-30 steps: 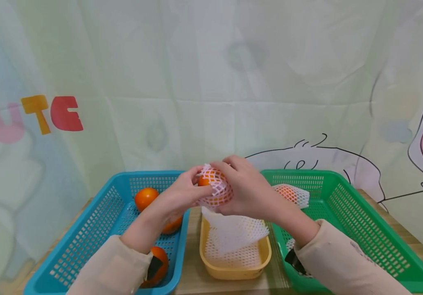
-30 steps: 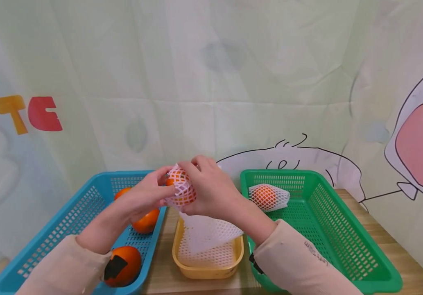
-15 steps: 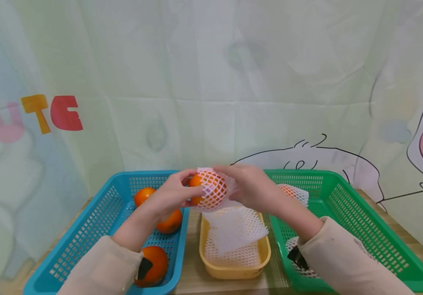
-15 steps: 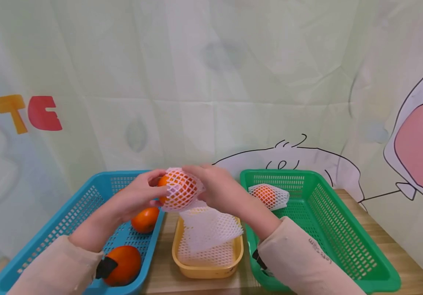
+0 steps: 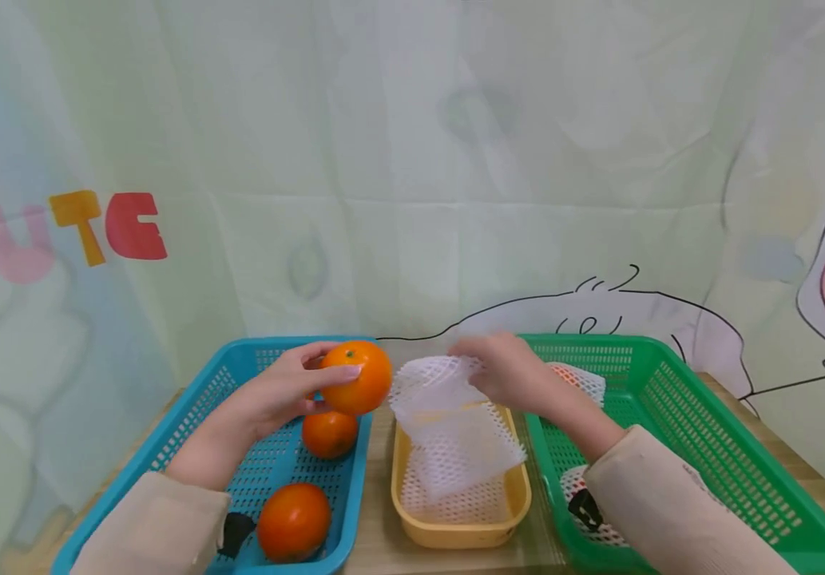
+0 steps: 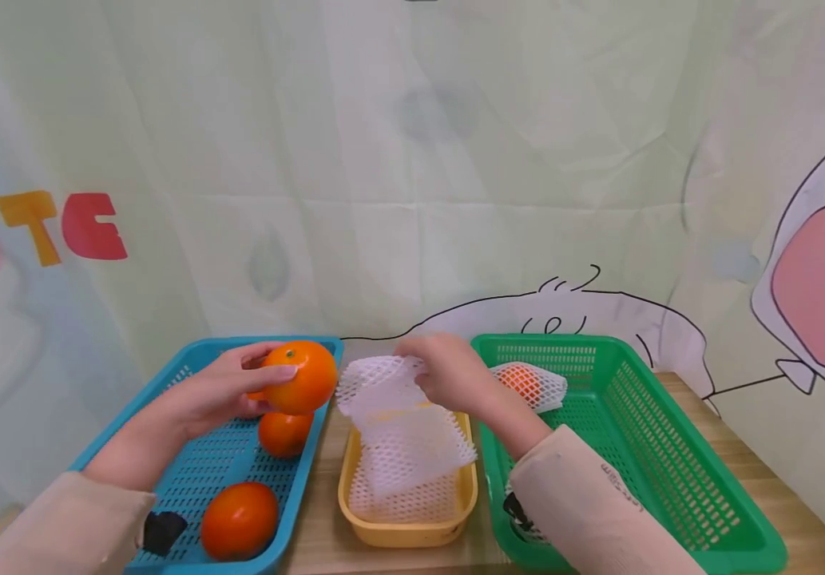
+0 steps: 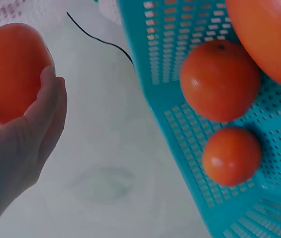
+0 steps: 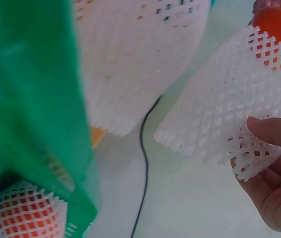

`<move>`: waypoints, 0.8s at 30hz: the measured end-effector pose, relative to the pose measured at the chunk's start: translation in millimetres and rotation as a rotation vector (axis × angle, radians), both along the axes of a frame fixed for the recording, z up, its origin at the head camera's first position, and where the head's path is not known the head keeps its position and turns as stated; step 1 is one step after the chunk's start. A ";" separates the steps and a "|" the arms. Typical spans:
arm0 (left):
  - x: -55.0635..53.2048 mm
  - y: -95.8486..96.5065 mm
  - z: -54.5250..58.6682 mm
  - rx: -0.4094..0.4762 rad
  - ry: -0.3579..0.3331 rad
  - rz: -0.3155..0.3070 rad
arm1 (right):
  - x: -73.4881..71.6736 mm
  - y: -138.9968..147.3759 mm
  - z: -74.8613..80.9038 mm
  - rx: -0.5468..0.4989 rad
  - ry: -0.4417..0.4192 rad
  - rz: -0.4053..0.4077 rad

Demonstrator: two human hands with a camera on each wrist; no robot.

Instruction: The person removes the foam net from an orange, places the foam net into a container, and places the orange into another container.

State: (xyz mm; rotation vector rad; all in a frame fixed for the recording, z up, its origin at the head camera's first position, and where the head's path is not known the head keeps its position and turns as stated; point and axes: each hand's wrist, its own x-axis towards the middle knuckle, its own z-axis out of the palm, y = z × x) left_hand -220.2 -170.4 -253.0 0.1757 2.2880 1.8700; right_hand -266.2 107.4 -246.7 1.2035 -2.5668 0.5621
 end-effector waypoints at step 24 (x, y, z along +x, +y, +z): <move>-10.7 -82.7 -50.0 -0.065 -0.140 0.287 | 2.9 10.6 -10.2 0.451 -0.379 0.102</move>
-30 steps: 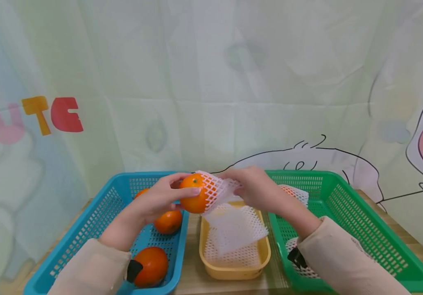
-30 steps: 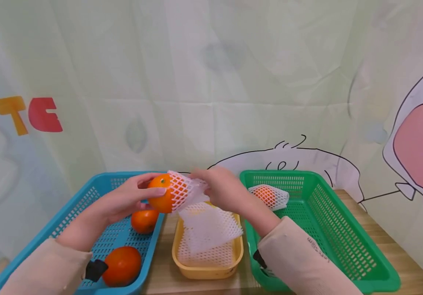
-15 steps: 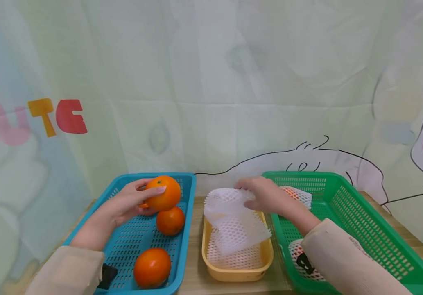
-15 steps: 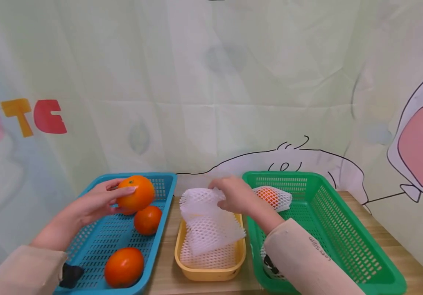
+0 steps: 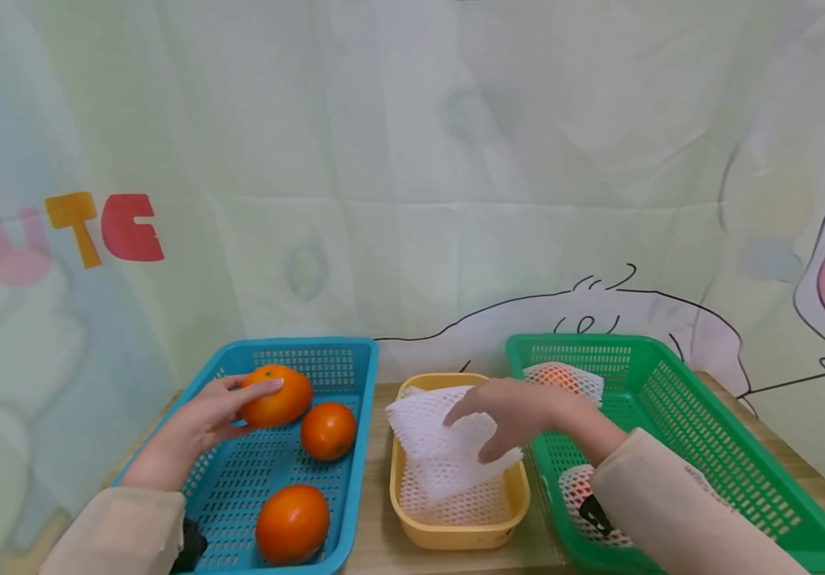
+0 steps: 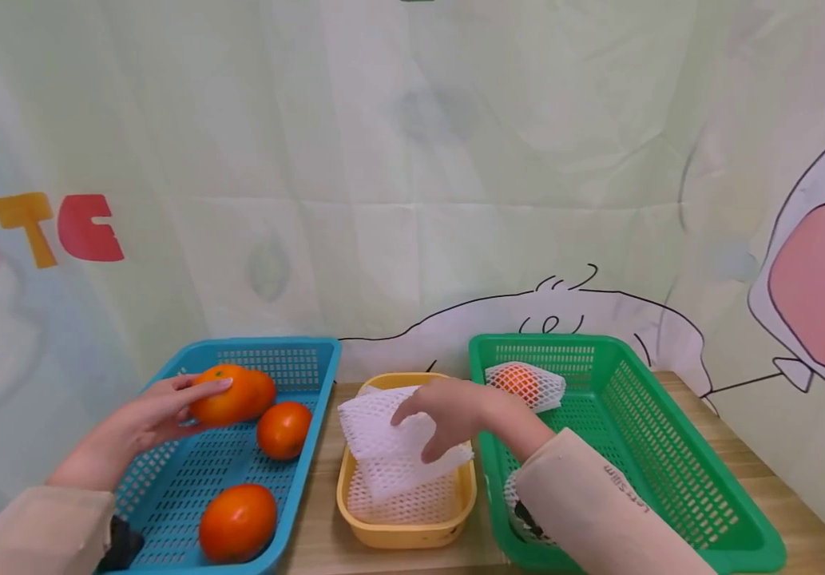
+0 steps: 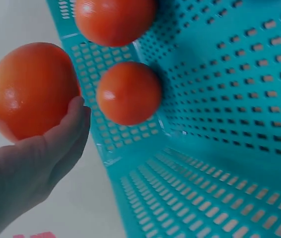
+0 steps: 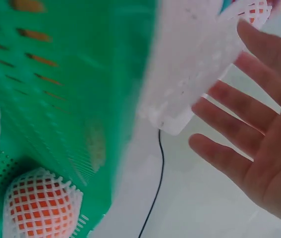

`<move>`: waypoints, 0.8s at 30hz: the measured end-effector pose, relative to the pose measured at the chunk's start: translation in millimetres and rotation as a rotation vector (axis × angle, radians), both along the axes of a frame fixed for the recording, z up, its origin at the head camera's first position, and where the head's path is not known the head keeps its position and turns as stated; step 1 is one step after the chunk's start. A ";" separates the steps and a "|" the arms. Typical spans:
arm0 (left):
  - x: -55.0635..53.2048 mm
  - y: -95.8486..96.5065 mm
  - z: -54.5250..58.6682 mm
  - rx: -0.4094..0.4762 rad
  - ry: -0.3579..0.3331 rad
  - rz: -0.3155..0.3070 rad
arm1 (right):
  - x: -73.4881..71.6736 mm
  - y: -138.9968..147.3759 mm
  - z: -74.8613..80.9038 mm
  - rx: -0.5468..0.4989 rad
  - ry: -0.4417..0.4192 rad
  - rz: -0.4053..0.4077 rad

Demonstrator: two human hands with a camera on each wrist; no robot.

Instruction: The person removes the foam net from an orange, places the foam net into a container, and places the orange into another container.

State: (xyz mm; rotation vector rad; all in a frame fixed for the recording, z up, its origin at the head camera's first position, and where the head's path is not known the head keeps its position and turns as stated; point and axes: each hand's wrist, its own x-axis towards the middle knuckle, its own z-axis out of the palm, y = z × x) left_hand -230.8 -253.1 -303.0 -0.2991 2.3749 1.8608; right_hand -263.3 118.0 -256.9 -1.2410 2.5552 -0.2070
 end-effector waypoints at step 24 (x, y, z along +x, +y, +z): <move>-11.4 -11.3 -34.5 -0.103 -0.211 0.098 | -3.8 17.9 9.9 -0.231 0.141 0.021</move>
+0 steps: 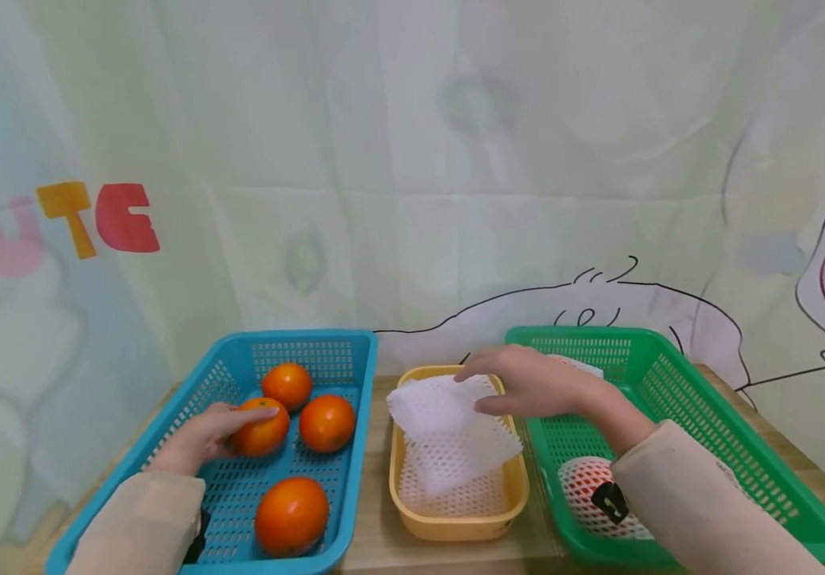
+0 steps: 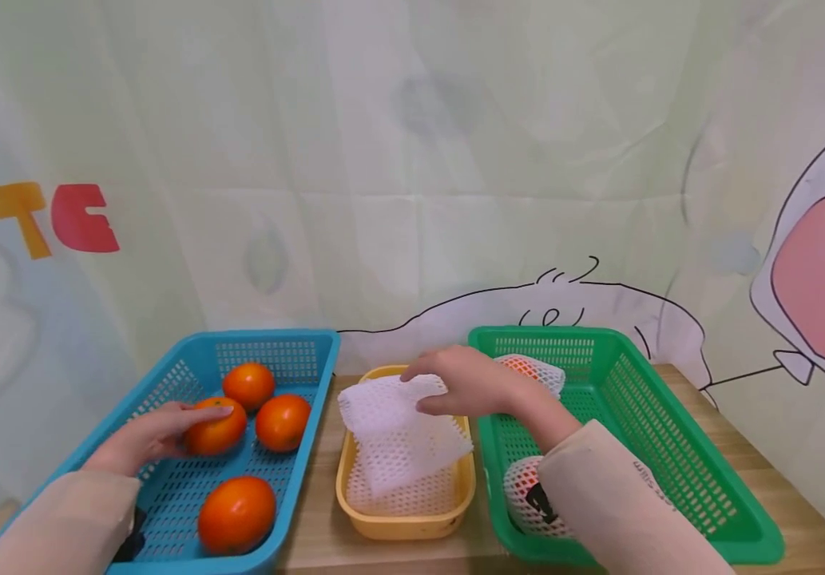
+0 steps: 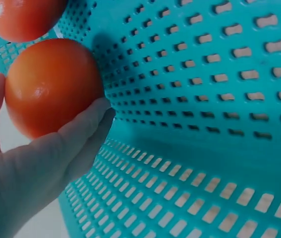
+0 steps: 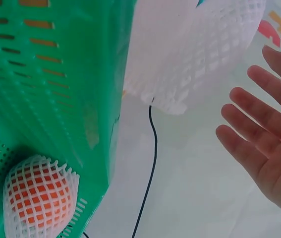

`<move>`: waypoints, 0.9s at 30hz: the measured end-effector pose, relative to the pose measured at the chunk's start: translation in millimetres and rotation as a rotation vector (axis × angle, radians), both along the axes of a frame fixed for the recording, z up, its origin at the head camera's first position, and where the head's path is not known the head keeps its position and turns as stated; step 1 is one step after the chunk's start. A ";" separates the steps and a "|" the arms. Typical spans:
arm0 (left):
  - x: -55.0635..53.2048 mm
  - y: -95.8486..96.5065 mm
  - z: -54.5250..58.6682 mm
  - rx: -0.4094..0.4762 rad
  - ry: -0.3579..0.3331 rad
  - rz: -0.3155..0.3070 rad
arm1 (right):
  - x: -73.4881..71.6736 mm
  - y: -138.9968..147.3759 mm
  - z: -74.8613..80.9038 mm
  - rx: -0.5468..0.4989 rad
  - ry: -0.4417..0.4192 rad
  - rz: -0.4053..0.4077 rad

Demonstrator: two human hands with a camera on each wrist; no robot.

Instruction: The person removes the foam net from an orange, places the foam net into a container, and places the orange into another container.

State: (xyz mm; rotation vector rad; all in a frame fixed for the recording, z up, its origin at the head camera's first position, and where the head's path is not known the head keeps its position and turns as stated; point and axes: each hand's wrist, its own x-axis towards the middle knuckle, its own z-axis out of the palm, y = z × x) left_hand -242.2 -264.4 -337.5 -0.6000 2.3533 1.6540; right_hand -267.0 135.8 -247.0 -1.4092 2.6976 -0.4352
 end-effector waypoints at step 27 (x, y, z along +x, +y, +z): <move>2.7 1.1 5.3 -0.184 -0.108 -0.139 | -7.2 38.0 3.6 -0.059 0.045 0.001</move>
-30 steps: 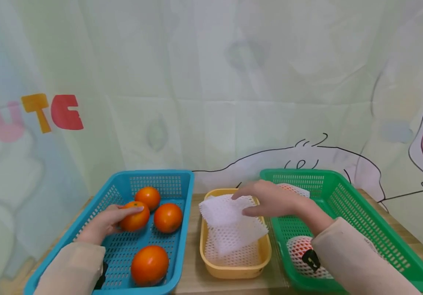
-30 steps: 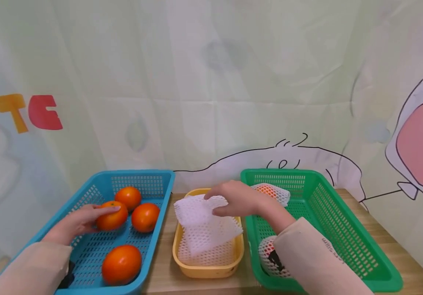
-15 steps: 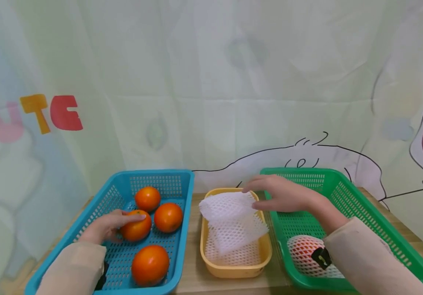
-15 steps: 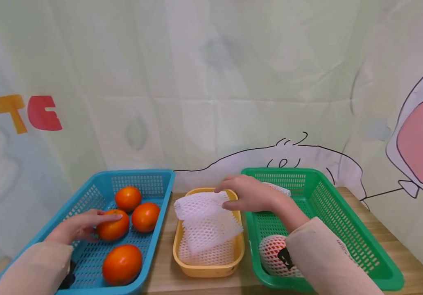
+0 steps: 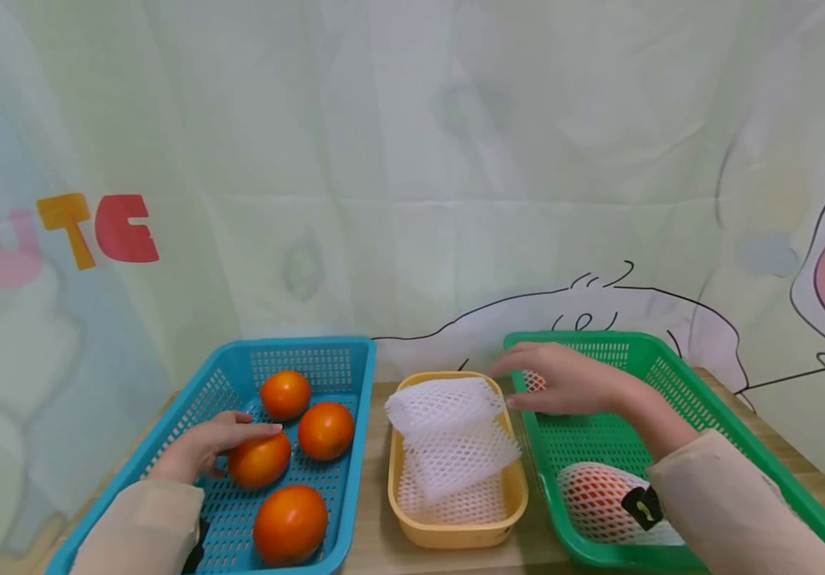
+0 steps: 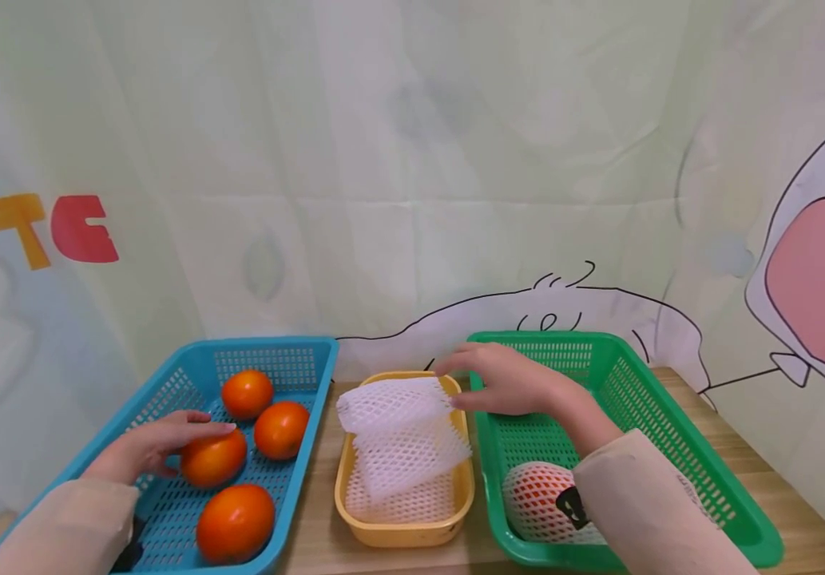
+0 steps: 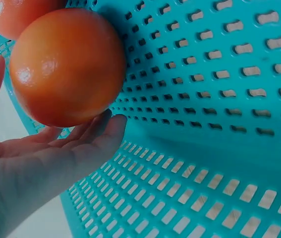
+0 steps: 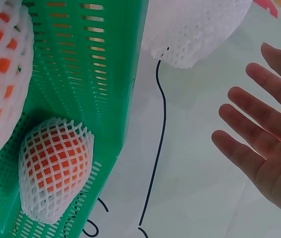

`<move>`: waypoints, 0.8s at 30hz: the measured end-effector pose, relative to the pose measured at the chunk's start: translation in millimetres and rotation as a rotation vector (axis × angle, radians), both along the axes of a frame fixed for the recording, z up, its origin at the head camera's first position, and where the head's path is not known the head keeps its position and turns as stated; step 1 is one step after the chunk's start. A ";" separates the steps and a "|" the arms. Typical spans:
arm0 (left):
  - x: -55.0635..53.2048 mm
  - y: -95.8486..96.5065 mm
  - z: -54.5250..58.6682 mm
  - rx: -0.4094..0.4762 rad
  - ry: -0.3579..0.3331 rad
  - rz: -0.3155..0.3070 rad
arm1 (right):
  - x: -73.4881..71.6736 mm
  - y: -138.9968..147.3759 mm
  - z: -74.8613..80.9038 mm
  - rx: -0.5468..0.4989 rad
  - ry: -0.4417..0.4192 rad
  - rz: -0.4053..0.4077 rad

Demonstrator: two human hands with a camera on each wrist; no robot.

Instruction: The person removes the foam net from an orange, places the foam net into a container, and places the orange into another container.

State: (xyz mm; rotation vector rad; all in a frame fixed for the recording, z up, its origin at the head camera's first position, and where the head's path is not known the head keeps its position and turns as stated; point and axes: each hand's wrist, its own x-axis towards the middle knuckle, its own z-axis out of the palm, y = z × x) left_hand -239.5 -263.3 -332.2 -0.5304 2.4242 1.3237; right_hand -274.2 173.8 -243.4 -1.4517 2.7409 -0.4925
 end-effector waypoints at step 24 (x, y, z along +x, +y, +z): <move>29.3 -20.4 64.9 -0.134 0.175 -0.301 | -6.9 29.2 -7.9 0.000 -0.067 -0.099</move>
